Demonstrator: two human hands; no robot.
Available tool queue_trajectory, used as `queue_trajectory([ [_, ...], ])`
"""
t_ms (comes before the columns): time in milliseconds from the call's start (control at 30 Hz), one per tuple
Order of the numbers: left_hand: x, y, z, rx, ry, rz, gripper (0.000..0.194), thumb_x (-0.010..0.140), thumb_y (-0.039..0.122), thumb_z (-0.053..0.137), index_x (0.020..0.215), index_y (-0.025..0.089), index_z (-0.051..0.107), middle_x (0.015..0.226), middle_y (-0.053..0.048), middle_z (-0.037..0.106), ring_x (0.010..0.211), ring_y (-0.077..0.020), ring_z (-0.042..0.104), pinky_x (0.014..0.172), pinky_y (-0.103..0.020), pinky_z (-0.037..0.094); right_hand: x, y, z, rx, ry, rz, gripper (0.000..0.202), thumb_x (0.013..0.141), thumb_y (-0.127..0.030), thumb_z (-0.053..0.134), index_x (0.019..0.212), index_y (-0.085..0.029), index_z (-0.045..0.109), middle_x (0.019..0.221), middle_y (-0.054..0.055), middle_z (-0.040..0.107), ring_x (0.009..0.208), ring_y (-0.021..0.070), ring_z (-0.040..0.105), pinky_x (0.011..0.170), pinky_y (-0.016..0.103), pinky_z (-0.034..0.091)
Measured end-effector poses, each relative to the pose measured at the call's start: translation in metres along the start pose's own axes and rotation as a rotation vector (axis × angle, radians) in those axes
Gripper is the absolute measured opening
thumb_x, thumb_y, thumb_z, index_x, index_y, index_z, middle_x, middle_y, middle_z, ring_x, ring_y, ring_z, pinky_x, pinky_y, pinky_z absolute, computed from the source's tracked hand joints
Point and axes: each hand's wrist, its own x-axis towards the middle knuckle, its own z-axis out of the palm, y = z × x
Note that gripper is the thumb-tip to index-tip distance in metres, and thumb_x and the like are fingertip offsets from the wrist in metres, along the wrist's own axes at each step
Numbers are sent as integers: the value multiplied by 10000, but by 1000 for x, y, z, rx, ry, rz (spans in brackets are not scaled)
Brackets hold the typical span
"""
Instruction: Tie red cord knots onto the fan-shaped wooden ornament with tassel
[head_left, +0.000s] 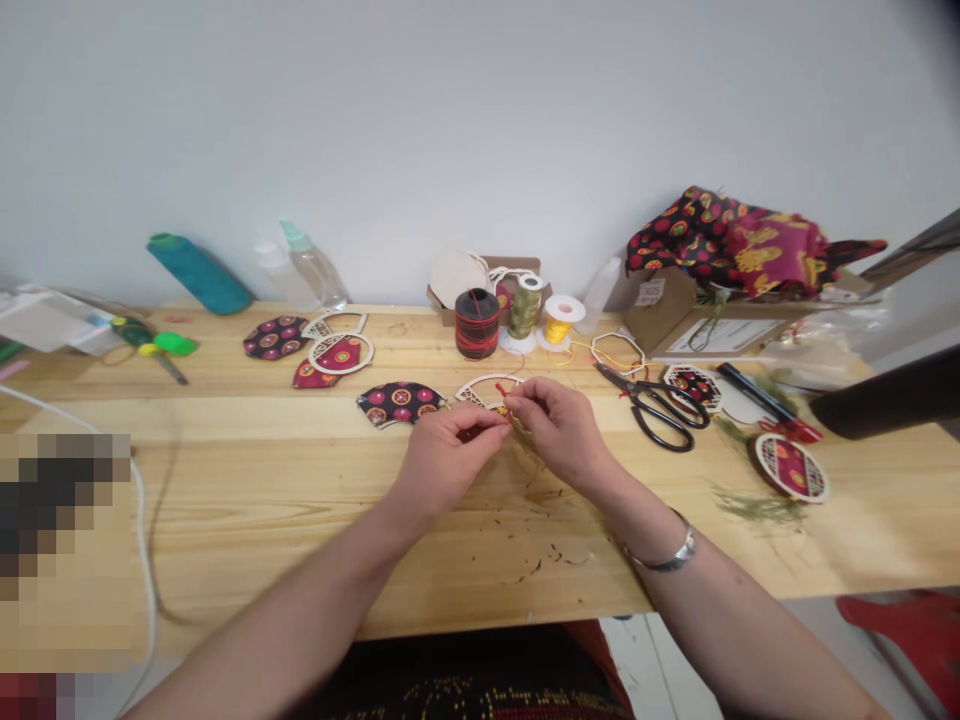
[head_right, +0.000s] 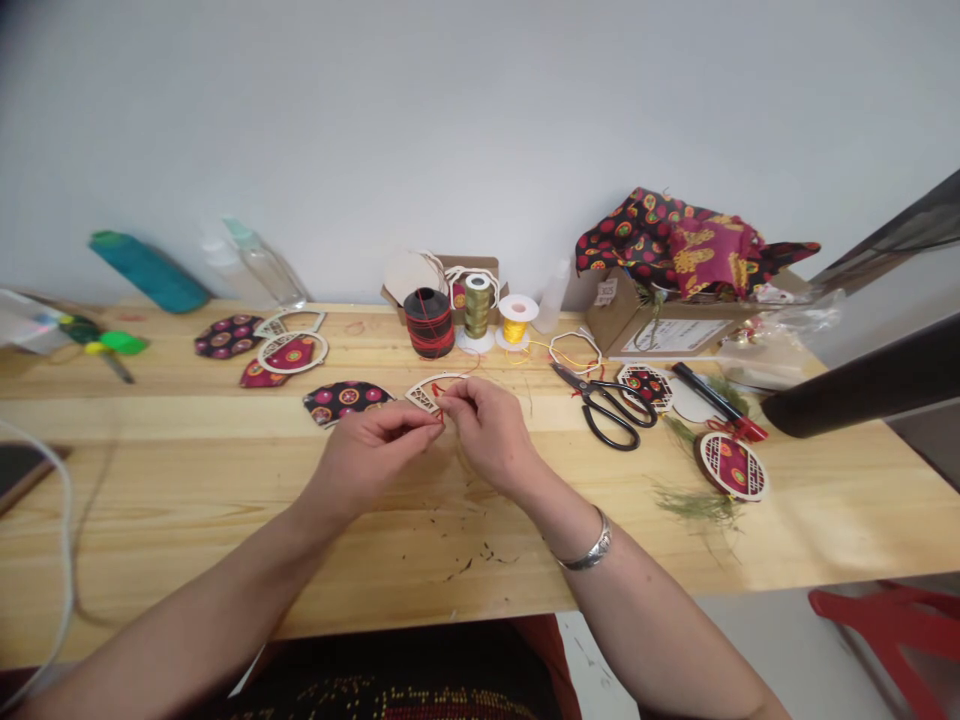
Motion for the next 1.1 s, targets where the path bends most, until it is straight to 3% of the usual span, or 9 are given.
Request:
queue_trajectory([
  [167, -6, -10, 3, 392, 66, 405, 176, 826, 174, 567, 850, 192, 740, 813, -66, 692, 754, -166, 619, 718, -287, 470, 1, 3, 3, 181, -43, 89, 139, 777, -281, 566, 667, -197, 564, 603, -25, 552, 588, 121, 483, 581, 259, 377],
  [433, -6, -22, 6, 782, 202, 820, 170, 851, 123, 537, 858, 108, 706, 755, -86, 682, 657, -170, 604, 587, -278, 485, -1, 7, 13, 295, -7, 158, 141, 746, -305, 585, 674, -184, 572, 568, -36, 513, 561, 111, 462, 544, 242, 374],
  [1100, -7, -26, 8, 891, 146, 909, 168, 820, 50, 537, 894, 45, 688, 776, -120, 661, 687, -200, 594, 612, -317, 525, -5, 15, 23, 224, 59, 169, 143, 796, -301, 537, 702, -194, 550, 598, -24, 531, 602, 131, 483, 564, 242, 388],
])
